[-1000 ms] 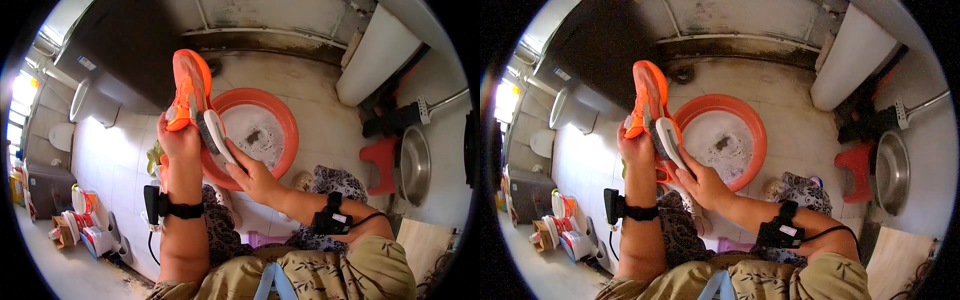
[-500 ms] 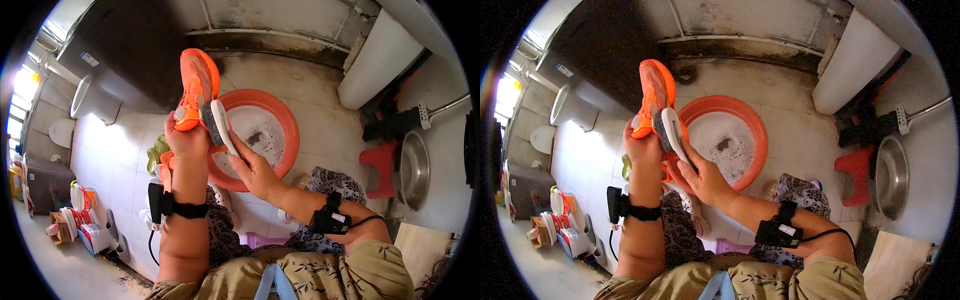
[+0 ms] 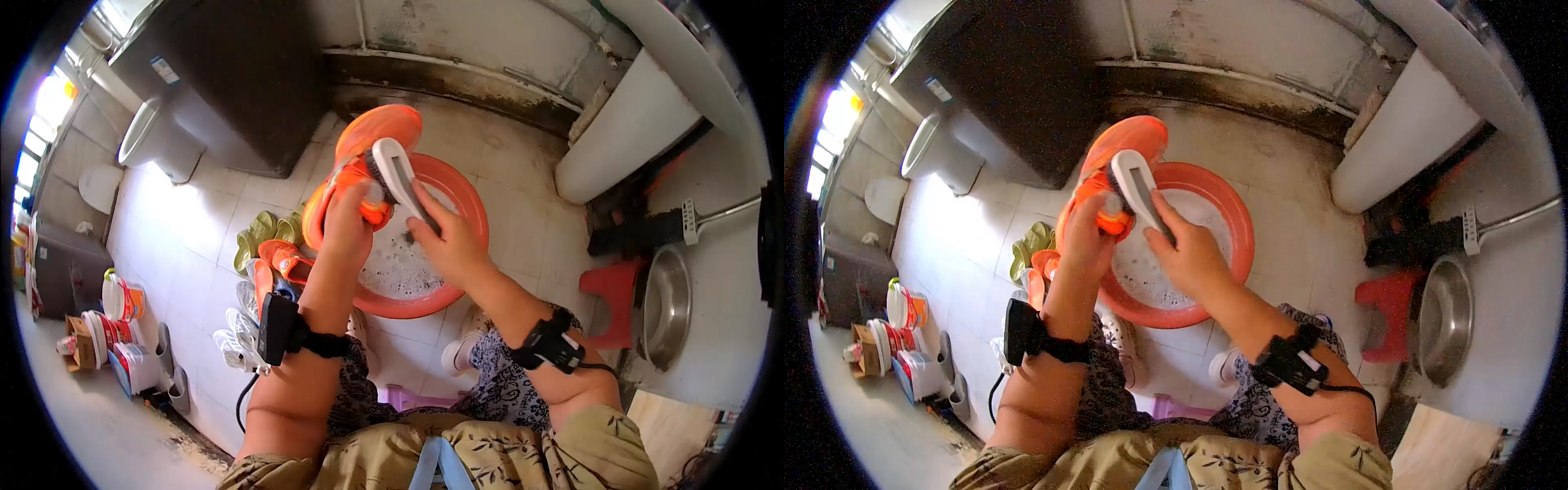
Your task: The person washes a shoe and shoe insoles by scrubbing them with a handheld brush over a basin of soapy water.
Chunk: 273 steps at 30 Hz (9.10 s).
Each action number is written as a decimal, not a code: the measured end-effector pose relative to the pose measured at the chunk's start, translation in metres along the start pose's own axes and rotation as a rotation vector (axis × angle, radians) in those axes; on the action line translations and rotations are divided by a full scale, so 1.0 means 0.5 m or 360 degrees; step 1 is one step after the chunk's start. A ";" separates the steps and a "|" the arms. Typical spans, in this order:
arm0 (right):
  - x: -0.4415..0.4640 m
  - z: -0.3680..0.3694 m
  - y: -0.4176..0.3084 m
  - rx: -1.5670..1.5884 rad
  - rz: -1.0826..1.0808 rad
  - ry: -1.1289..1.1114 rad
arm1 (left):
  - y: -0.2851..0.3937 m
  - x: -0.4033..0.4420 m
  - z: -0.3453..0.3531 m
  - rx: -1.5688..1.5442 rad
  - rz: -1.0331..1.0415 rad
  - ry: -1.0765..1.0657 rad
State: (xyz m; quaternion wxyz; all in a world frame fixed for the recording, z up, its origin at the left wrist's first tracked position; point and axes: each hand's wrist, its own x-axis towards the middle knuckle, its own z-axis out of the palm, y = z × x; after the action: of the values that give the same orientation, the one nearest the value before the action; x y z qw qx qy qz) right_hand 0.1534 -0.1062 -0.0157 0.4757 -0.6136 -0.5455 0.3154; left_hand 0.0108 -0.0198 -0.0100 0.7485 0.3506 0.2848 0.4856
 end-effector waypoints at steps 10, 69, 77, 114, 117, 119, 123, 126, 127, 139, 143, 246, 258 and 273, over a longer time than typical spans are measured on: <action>0.026 -0.026 -0.019 -0.0015 -0.0191 0.0081 | 0.014 -0.042 0.017 0.1205 -0.0183 -0.0106; 0.043 -0.064 0.015 -0.0073 0.0057 0.0110 | -0.005 -0.049 -0.021 0.1123 0.0082 0.0006; 0.032 -0.036 -0.017 0.0102 -0.0205 0.0000 | 0.001 -0.045 -0.009 0.1236 0.0182 -0.0037; -0.009 -0.066 -0.069 -0.0267 0.0061 -0.0585 | -0.017 -0.030 -0.062 0.2070 0.0166 -0.0351; -0.002 -0.078 -0.053 -0.0270 0.0306 -0.0524 | -0.006 -0.041 -0.038 0.2191 0.0056 -0.0291; -0.015 -0.075 -0.046 -0.0243 0.0200 -0.0525 | -0.007 -0.030 -0.044 0.1947 -0.0057 -0.0284; -0.010 -0.076 -0.061 -0.0170 0.0031 -0.0595 | -0.037 -0.007 -0.070 0.2363 -0.0480 -0.0358; 0.010 -0.097 -0.004 -0.0180 0.0127 -0.0314 | -0.012 -0.039 -0.031 0.2220 0.0145 -0.0297; 0.001 -0.084 -0.015 -0.0199 0.0122 -0.0322 | -0.022 -0.030 -0.048 0.2282 0.0197 -0.0384; -0.032 -0.036 -0.063 -0.0311 -0.0291 -0.0509 | -0.074 -0.025 -0.102 0.1898 0.0795 -0.0469; -0.004 -0.064 -0.034 -0.0326 0.0067 -0.0286 | -0.012 -0.036 -0.037 0.1842 0.0692 -0.0380; 0.090 -0.085 0.015 0.0794 0.0239 0.0401 | 0.011 -0.037 0.010 -0.0718 -0.0432 -0.0247; 0.102 -0.108 0.021 0.0240 0.0121 0.0729 | -0.022 -0.066 0.019 0.1338 -0.0040 -0.0939; 0.071 -0.116 -0.009 -0.0200 -0.0344 0.0766 | -0.035 -0.057 0.006 0.1221 0.0028 -0.0404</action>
State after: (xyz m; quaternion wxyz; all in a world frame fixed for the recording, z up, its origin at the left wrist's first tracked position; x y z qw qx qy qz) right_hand 0.2115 -0.0858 0.0131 0.5837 -0.6374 -0.4976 0.0735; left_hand 0.0120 -0.0520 -0.0198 0.5885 0.6641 0.3475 0.3032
